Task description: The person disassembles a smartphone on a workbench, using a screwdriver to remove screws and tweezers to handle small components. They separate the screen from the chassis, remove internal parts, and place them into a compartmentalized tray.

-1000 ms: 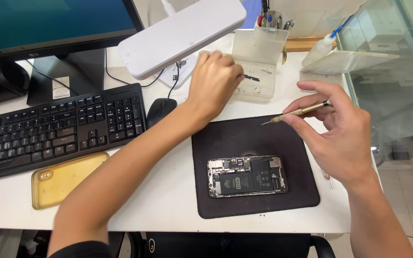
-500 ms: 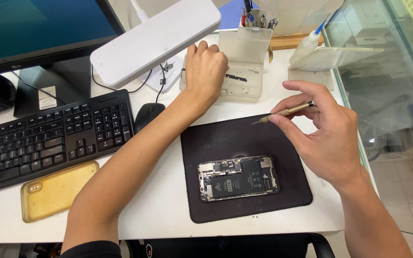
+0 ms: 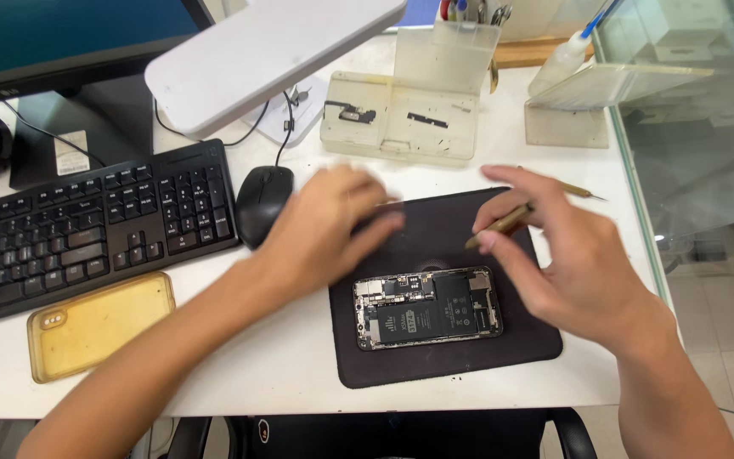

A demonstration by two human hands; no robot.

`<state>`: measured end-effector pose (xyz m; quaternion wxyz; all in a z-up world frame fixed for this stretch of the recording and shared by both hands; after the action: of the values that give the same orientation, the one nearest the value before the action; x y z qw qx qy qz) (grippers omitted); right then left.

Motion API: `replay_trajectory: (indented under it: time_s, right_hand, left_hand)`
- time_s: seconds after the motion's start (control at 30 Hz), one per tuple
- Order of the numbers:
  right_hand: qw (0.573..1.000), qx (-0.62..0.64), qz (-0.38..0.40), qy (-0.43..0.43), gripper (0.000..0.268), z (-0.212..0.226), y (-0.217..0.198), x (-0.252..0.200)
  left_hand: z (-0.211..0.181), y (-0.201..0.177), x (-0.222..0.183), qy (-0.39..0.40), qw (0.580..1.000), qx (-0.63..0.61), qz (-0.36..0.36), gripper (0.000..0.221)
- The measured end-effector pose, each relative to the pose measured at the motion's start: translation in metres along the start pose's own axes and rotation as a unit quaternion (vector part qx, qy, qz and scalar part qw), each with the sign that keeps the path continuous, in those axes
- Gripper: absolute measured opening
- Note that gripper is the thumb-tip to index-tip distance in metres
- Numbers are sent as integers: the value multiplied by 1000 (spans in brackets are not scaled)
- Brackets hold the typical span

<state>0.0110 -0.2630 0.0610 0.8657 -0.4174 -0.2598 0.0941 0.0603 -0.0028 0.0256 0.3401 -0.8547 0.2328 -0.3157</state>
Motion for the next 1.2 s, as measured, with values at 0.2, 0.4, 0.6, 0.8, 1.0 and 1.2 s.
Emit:
replay_trajectory:
  time_s: [0.2,0.4,0.6,0.8,1.0,1.2]
  right_hand:
    - [994,-19,108,-14,49,-1,23,-5]
    - [992,-18,124,-24,46,-6,34,-3]
    - [991,-27,130,-21,47,-9,39,-4]
    - [990,-36,133,-9,45,-9,41,-4]
    - [986,-101,110,-79,25,-2,37,-1]
    - [958,-188,200,-79,24,9,36,13]
  left_hand:
    - [-24,7,-43,1,990,-57,127,54]
    - [-18,18,-47,40,990,-27,132,47]
    - [-16,21,-51,49,990,-21,130,45]
    - [-17,19,-52,53,990,-20,126,45]
    - [-17,20,-51,54,991,-25,123,45]
    - [-18,22,-50,55,991,-26,121,46]
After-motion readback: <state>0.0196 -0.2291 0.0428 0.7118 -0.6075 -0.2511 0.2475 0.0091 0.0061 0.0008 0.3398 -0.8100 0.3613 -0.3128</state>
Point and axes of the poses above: each hand's wrist, its own x-axis towards the middle knuckle, its own y-axis out of the palm, z = x × y, the point moved 1 cm from there along x, towards the middle knuckle, and after that the axes turned 11 degrees about -x, right-handed, at the moved point
